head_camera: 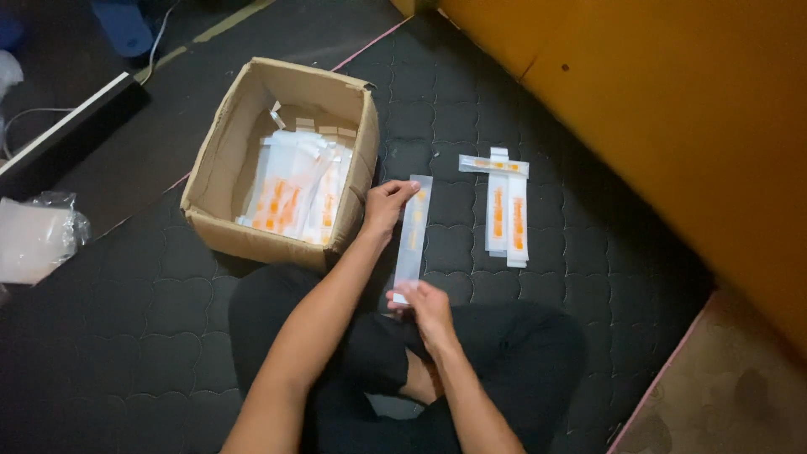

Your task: The person is sitting on the floor, taking plastic sleeves out of a cardboard box, unfolding them, and arranging them in an organized manner on the floor.

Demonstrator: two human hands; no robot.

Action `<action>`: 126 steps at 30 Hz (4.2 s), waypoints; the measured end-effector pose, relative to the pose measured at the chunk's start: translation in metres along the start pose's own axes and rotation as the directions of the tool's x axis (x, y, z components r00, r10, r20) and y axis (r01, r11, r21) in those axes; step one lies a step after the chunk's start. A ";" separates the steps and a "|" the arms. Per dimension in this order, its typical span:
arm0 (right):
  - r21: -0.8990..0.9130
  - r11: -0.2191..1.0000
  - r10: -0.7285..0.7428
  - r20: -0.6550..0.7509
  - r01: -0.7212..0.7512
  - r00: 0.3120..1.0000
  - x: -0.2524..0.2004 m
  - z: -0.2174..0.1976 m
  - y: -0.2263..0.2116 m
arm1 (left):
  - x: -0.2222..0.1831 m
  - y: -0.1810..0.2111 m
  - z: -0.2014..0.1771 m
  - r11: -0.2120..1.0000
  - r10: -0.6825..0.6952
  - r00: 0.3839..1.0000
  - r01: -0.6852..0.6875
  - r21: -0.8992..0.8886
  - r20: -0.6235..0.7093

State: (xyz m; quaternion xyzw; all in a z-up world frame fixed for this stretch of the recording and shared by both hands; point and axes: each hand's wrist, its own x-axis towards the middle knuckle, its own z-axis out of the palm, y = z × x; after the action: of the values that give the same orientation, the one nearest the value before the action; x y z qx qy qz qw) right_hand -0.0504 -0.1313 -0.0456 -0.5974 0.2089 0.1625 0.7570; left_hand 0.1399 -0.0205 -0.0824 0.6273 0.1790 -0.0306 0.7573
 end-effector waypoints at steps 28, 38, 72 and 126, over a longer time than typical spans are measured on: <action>-0.073 0.996 -0.062 -0.025 0.060 0.998 -0.007 -0.047 -0.019 | -0.037 0.052 -0.012 0.987 0.141 0.983 -0.149 0.063 0.116; -0.144 0.984 -0.118 -0.071 0.107 0.990 -0.012 -0.088 -0.048 | -0.067 0.096 -0.034 0.968 0.206 0.964 -0.225 0.106 0.171; -0.284 0.894 -0.423 -0.285 0.346 0.860 0.037 -0.117 -0.091 | -0.123 0.058 -0.064 0.878 0.310 0.937 -0.347 0.331 0.159; -0.358 0.814 -0.512 -0.072 0.457 0.856 0.051 -0.122 -0.079 | -0.128 0.058 -0.065 0.810 0.391 0.907 -0.420 0.409 0.156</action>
State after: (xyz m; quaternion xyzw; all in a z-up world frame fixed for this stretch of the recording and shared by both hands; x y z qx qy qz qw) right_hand 0.0175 -0.2688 -0.0299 -0.7594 0.0811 -0.0538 0.6433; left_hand 0.0208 0.0317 0.0025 0.8021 0.0052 0.0721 0.5928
